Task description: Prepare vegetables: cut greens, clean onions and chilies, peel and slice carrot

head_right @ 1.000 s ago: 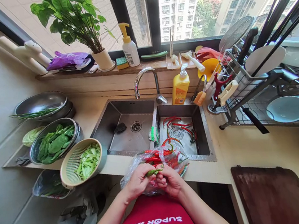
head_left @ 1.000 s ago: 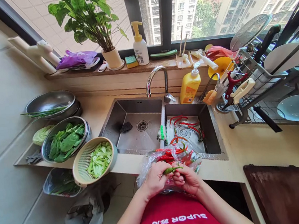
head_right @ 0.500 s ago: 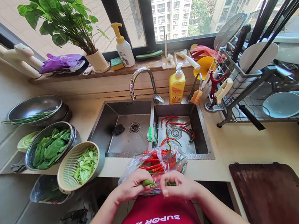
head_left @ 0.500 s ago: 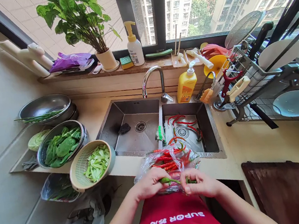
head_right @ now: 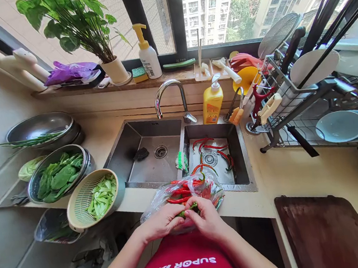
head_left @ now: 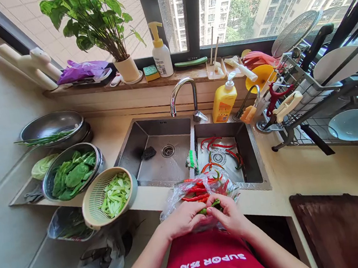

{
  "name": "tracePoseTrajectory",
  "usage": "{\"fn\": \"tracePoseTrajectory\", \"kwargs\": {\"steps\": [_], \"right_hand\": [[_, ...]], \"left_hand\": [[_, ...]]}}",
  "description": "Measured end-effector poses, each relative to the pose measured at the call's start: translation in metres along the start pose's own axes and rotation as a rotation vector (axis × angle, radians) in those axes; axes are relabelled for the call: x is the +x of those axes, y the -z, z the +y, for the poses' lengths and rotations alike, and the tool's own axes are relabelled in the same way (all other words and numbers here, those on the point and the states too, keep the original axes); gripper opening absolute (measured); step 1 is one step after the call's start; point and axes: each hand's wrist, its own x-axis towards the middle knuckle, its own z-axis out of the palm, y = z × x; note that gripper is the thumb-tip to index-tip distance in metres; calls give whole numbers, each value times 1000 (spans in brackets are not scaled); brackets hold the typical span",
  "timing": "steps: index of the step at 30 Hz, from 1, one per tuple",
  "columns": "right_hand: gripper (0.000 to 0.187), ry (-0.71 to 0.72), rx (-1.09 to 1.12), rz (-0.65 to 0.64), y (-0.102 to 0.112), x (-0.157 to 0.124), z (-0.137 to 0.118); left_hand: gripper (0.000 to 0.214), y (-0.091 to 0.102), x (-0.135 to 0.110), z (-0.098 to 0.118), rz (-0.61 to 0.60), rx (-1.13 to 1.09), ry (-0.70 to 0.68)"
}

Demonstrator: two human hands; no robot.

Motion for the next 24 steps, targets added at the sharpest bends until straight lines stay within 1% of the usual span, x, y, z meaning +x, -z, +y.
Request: {"fn": "tracePoseTrajectory", "kwargs": {"steps": [2, 4, 5, 6, 7, 8, 10, 11, 13, 15, 16, 18, 21, 22, 24], "right_hand": [[22, -102, 193, -59, -2, -4, 3], [26, -262, 514, -137, -2, -8, 7], [27, -326, 667, -156, 0, -9, 9], [28, -360, 779, -147, 2, -9, 11], [27, -359, 834, -111, 5, -9, 12], [26, -330, 830, -60, 9, -8, 12], [23, -261, 697, 40, 15, -5, 11], [23, -238, 602, 70, 17, -3, 9], [24, -212, 405, 99, 19, 0, 6], [25, -191, 237, 110, 18, 1, 6], [25, -172, 163, 120, 17, 2, 7], [24, -116, 1, 140, 15, 2, 12], [27, -55, -327, 159, 13, 2, 25], [30, -72, -444, 161, 13, 1, 29], [33, -164, -644, 159, 15, 0, 34]], "left_hand": [[16, -1, -3, -5, -37, 56, -42], [14, 1, -7, -7, -55, 71, -58], [14, 3, -8, -8, -34, 59, -43], [15, 6, -7, -9, 16, 42, -10], [16, 10, -5, -10, 91, 30, 37], [18, 13, -1, -11, 176, 33, 94], [24, 16, 13, -17, 300, 107, 233], [26, 15, 22, -21, 321, 185, 321], [25, 10, 40, -31, 295, 379, 502], [22, 3, 53, -39, 244, 541, 606], [22, 0, 56, -41, 226, 591, 615], [22, -3, 52, -43, 210, 634, 576], [17, 5, 31, -37, 220, 578, 495], [15, 10, 21, -34, 223, 528, 461], [12, 22, 2, -25, 227, 382, 394]]}}
